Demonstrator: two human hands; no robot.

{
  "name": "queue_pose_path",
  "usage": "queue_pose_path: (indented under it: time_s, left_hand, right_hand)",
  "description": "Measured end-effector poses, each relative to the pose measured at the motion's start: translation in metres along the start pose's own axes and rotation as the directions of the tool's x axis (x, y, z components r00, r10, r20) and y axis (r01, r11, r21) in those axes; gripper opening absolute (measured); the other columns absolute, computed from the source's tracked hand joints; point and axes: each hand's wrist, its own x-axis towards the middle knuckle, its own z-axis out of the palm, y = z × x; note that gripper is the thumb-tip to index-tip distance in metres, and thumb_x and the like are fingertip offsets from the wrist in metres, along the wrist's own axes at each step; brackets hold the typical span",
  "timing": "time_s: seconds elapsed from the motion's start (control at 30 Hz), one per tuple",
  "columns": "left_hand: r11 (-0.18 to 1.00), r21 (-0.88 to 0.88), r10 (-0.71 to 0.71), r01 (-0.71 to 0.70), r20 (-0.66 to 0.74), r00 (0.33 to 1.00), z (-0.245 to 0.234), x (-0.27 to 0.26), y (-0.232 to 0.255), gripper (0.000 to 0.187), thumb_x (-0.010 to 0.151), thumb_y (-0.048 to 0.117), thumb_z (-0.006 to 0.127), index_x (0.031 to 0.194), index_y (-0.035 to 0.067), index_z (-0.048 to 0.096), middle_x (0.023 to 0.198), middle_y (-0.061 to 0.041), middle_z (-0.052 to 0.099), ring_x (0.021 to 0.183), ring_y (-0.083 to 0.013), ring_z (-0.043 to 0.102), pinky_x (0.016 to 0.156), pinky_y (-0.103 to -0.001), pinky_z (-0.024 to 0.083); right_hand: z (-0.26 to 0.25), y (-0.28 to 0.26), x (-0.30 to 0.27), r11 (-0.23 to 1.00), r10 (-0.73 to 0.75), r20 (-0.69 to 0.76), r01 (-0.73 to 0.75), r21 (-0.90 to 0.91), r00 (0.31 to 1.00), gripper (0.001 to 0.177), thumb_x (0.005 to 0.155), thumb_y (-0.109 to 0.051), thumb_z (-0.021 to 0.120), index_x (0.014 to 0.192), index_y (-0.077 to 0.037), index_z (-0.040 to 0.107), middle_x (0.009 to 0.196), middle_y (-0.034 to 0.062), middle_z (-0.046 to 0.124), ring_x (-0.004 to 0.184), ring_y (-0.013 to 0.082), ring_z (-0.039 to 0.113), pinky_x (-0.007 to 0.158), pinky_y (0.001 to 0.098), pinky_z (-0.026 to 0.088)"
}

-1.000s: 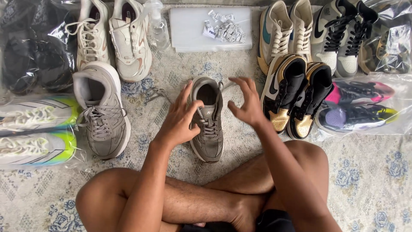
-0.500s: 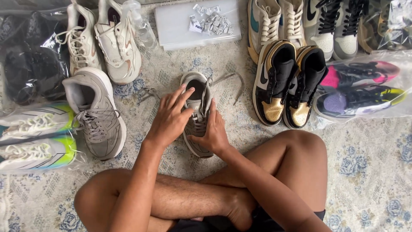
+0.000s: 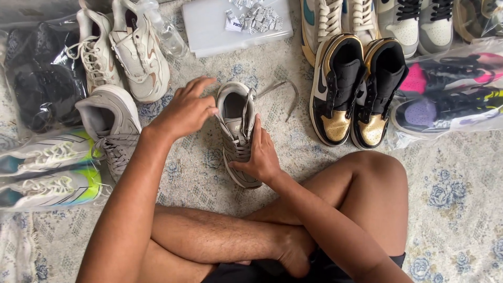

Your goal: Lacing a grey sneaker while sitting on a patterned rug surrounded by other shoes.

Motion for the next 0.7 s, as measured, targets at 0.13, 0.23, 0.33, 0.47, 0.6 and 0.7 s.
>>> queue_pose_path:
  time_s: [0.13,0.23,0.33,0.47,0.6,0.7]
  left_hand:
    - [0.999,-0.032,-0.037,0.035,-0.064,0.997,0.004,0.003,-0.013,0.016,0.102,0.024,0.061,0.096,0.012,0.069,0.158,-0.018,0.042,0.150,-0.0383,0.031,0.115,-0.055,0.035]
    - [0.997,-0.074,-0.044,0.032,-0.166,0.985,0.019,0.004,-0.023,0.014,0.104,0.021,0.060,0.102,0.009,0.066,0.158,-0.019,0.039,0.150,-0.0400,0.031,0.113,-0.057,0.036]
    - [0.986,-0.144,-0.111,0.078,-0.240,0.964,0.029,-0.003,-0.017,0.011,0.106,0.017,0.055,0.106,0.009,0.063,0.156,-0.021,0.039,0.149,-0.0419,0.031,0.113,-0.060,0.033]
    - [0.946,-0.318,-0.211,0.071,-0.432,0.877,0.032,-0.017,0.013,0.011,0.103,0.011,0.057,0.114,0.010,0.059,0.159,-0.025,0.030,0.150,-0.0462,0.023,0.112,-0.067,0.025]
    - [0.938,-0.345,-0.156,0.039,-0.320,0.934,0.046,-0.018,0.036,0.018,0.100,0.028,0.061,0.107,0.014,0.070,0.169,-0.021,0.012,0.153,-0.0486,0.009,0.113,-0.069,0.019]
    - [0.967,-0.243,-0.129,0.082,-0.187,0.974,0.064,-0.005,0.028,0.023,0.098,0.028,0.066,0.112,0.011,0.073,0.171,-0.018,0.005,0.154,-0.0465,0.005,0.112,-0.064,0.019]
  right_hand:
    - [0.000,0.001,0.000,1.000,-0.015,-0.004,0.015,0.006,1.000,0.149,0.062,-0.043,0.097,0.160,0.007,-0.003,0.140,0.0313,0.046,0.135,0.0443,0.048,0.115,0.0467,0.039]
    - [0.001,0.003,0.001,1.000,-0.019,-0.004,0.019,0.006,1.000,0.148,0.062,-0.043,0.097,0.160,0.008,-0.001,0.139,0.0321,0.046,0.134,0.0449,0.049,0.115,0.0470,0.040]
    - [-0.005,0.005,0.001,0.999,-0.045,-0.017,0.045,0.011,0.999,0.153,0.058,-0.050,0.097,0.160,0.006,-0.001,0.139,0.0310,0.047,0.133,0.0455,0.050,0.113,0.0486,0.042]
    - [-0.023,0.010,0.017,0.952,-0.149,-0.293,0.217,0.216,0.945,0.106,0.070,-0.061,0.069,0.149,-0.004,0.027,0.134,0.0254,0.048,0.124,0.0431,0.052,0.104,0.0542,0.045]
    - [-0.047,0.033,0.062,0.815,-0.555,-0.464,0.564,-0.135,0.691,0.014,0.091,-0.023,0.067,0.103,-0.019,0.072,0.131,0.0081,0.051,0.120,0.0307,0.053,0.095,0.0411,0.048]
    - [-0.074,-0.001,0.062,0.737,-0.665,-0.179,0.600,-0.310,0.725,0.026,0.090,-0.033,0.067,0.112,-0.023,0.077,0.146,0.0143,0.045,0.132,0.0356,0.040,0.097,0.0423,0.039]
